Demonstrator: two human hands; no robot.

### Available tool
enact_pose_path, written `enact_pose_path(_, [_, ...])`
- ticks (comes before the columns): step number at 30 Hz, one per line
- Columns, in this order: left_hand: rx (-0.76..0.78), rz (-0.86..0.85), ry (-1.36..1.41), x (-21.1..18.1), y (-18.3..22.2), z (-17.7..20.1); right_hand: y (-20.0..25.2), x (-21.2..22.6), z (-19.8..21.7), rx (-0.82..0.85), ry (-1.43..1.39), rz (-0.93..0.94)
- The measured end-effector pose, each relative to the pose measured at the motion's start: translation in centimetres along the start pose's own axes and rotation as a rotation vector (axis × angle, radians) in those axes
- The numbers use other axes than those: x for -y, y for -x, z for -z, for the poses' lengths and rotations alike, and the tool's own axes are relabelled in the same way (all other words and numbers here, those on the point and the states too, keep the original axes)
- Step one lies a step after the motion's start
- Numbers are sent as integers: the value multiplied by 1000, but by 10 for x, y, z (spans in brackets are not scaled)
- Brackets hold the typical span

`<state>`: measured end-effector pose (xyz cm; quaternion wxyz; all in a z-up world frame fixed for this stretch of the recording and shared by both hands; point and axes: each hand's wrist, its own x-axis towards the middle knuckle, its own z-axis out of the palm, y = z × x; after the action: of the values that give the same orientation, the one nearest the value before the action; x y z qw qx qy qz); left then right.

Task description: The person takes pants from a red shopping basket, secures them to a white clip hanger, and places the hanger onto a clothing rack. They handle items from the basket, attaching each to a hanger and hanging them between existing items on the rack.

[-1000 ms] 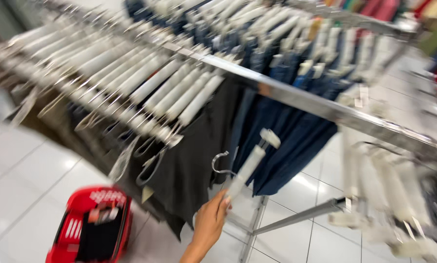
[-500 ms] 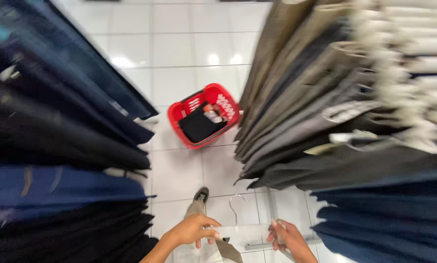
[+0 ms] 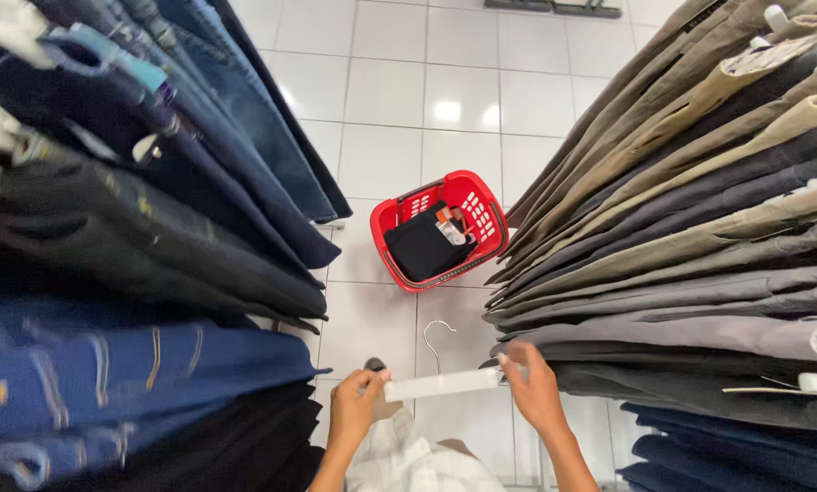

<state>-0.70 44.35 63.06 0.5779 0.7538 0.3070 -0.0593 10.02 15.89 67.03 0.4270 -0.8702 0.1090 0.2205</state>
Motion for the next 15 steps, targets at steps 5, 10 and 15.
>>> enact_pose_path(5, [92, -126, -108, -32, -74, 23, -18, 35, -39, 52, 714, 411])
enact_pose_path(10, [412, -304, -288, -97, -122, 26, -45, 51, -86, 330, 734, 208])
enact_pose_path(15, [393, -429, -367, -105, -151, 3, -66, 53, -94, 395, 570, -61])
